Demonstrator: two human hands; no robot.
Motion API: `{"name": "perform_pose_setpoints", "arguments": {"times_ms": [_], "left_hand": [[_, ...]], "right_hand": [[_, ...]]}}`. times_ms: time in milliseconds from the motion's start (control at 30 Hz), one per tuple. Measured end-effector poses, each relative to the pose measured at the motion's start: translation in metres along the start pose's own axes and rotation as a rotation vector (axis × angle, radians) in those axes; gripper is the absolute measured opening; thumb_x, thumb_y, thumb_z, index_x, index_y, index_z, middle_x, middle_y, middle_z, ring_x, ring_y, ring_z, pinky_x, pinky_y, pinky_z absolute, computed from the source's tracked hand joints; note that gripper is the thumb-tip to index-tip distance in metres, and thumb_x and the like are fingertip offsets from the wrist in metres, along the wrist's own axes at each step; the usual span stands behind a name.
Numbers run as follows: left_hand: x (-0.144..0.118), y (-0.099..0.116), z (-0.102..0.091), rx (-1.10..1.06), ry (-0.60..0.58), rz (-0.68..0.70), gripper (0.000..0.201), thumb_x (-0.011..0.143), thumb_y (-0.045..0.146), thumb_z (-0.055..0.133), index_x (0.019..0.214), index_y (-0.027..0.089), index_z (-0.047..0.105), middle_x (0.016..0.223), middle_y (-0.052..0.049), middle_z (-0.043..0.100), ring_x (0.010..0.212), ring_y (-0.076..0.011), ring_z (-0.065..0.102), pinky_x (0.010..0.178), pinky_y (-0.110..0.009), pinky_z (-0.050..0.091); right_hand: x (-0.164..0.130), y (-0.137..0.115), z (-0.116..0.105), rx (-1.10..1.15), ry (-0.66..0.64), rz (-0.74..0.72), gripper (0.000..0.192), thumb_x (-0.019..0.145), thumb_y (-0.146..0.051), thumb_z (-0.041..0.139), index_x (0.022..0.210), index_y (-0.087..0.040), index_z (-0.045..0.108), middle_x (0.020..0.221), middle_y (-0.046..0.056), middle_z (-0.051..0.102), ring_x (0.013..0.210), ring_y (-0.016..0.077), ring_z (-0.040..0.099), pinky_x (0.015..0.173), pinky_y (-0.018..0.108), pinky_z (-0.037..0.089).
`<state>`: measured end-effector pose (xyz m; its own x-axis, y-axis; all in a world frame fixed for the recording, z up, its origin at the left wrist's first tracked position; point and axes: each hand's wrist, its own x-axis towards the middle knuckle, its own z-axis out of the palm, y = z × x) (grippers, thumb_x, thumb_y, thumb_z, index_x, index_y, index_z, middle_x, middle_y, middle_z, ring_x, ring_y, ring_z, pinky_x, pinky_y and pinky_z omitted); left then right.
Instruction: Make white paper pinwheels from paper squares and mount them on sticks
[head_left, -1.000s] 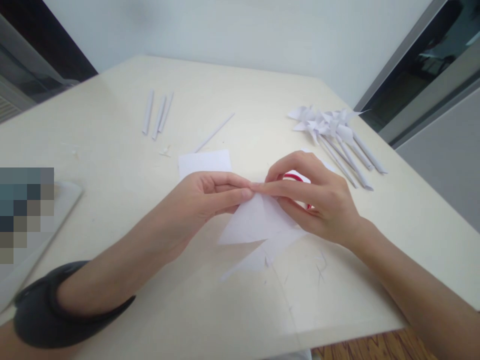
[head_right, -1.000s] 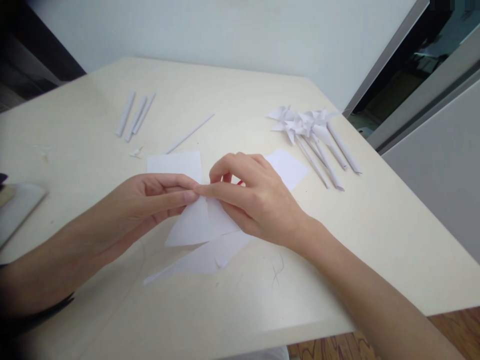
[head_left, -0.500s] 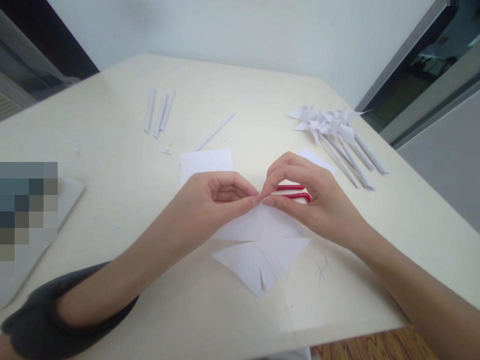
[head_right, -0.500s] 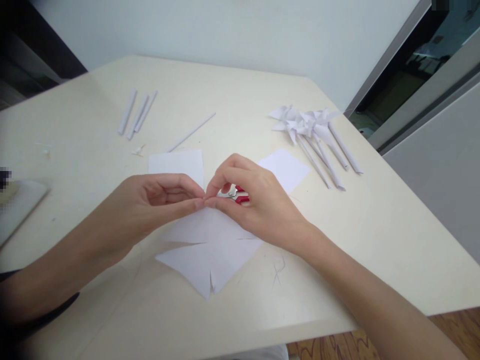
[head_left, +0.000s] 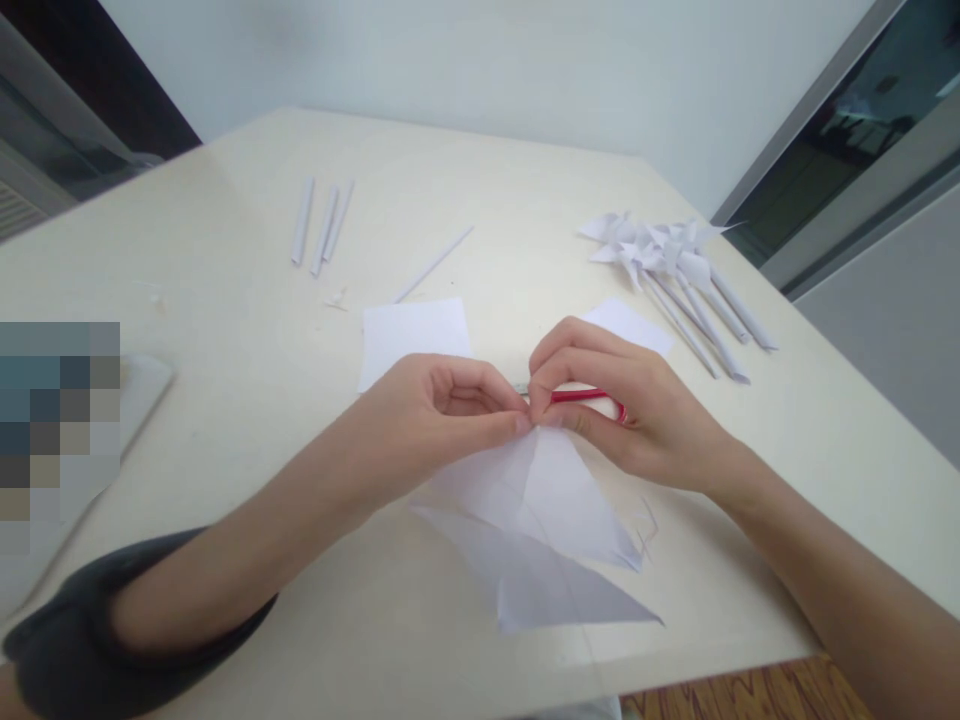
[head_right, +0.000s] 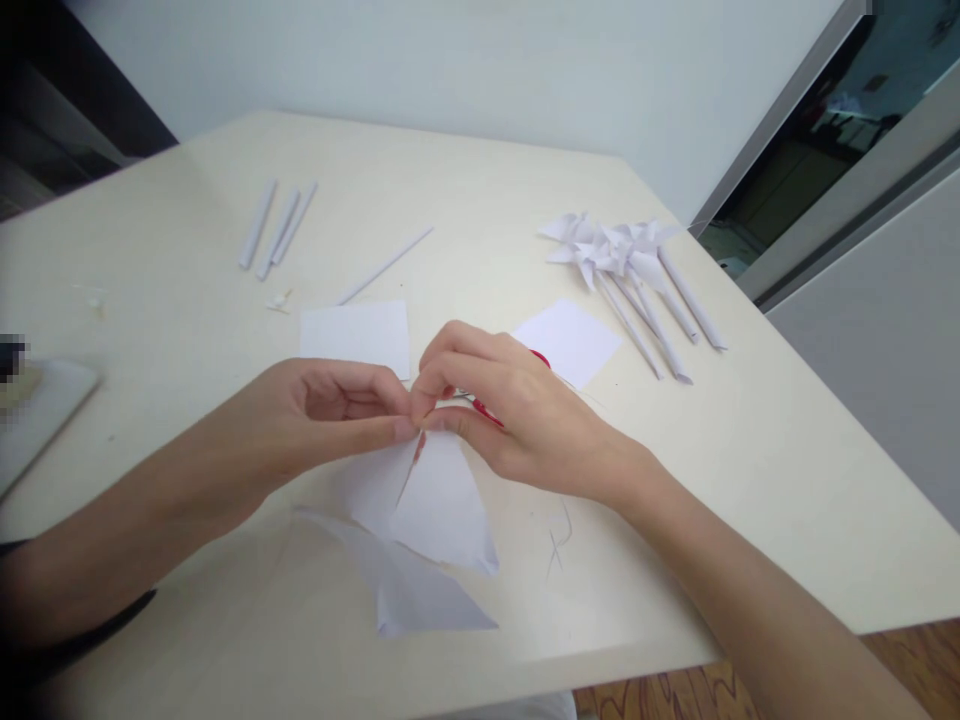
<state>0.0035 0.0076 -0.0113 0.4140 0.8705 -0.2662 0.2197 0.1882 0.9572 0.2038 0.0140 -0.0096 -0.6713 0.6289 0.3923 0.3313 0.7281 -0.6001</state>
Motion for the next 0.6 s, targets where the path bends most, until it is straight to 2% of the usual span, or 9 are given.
{"name": "perform_pose_setpoints", "arguments": {"times_ms": [133,233,367,600], "left_hand": [[-0.005,-0.002,0.005,0.137,0.121,0.177,0.012,0.078,0.034,0.065,0.073,0.024,0.070,0.071,0.002,0.071,0.065,-0.0148,0.063,0.053,-0.020,0.044],[-0.007,0.000,0.007,0.204,0.176,0.228,0.010,0.080,0.033,0.065,0.075,0.026,0.070,0.071,0.005,0.071,0.064,-0.0122,0.062,0.054,-0.018,0.044],[-0.006,0.006,0.005,0.243,0.163,0.186,0.009,0.079,0.031,0.066,0.073,0.026,0.071,0.068,0.005,0.070,0.063,-0.0113,0.061,0.052,-0.017,0.043],[-0.006,0.010,0.002,0.125,0.077,-0.001,0.013,0.074,0.031,0.069,0.066,0.022,0.068,0.063,0.002,0.067,0.055,-0.0120,0.059,0.044,-0.018,0.040]], "right_hand": [[0.001,0.000,0.004,-0.089,0.079,0.049,0.010,0.086,-0.011,0.053,0.084,-0.019,0.057,0.089,0.003,0.056,0.082,0.0149,0.054,0.076,0.031,0.044],[0.002,-0.001,0.005,-0.110,0.148,0.052,0.007,0.085,-0.013,0.056,0.084,-0.019,0.057,0.089,0.002,0.055,0.081,0.0140,0.054,0.073,0.029,0.044],[0.002,0.000,0.004,-0.104,0.162,0.043,0.004,0.086,-0.019,0.059,0.083,-0.020,0.058,0.089,0.002,0.054,0.080,0.0135,0.054,0.070,0.027,0.045],[0.002,0.004,0.001,-0.082,0.099,-0.019,0.005,0.087,-0.019,0.057,0.083,-0.019,0.059,0.089,0.002,0.053,0.080,0.0131,0.053,0.070,0.027,0.046]]}}
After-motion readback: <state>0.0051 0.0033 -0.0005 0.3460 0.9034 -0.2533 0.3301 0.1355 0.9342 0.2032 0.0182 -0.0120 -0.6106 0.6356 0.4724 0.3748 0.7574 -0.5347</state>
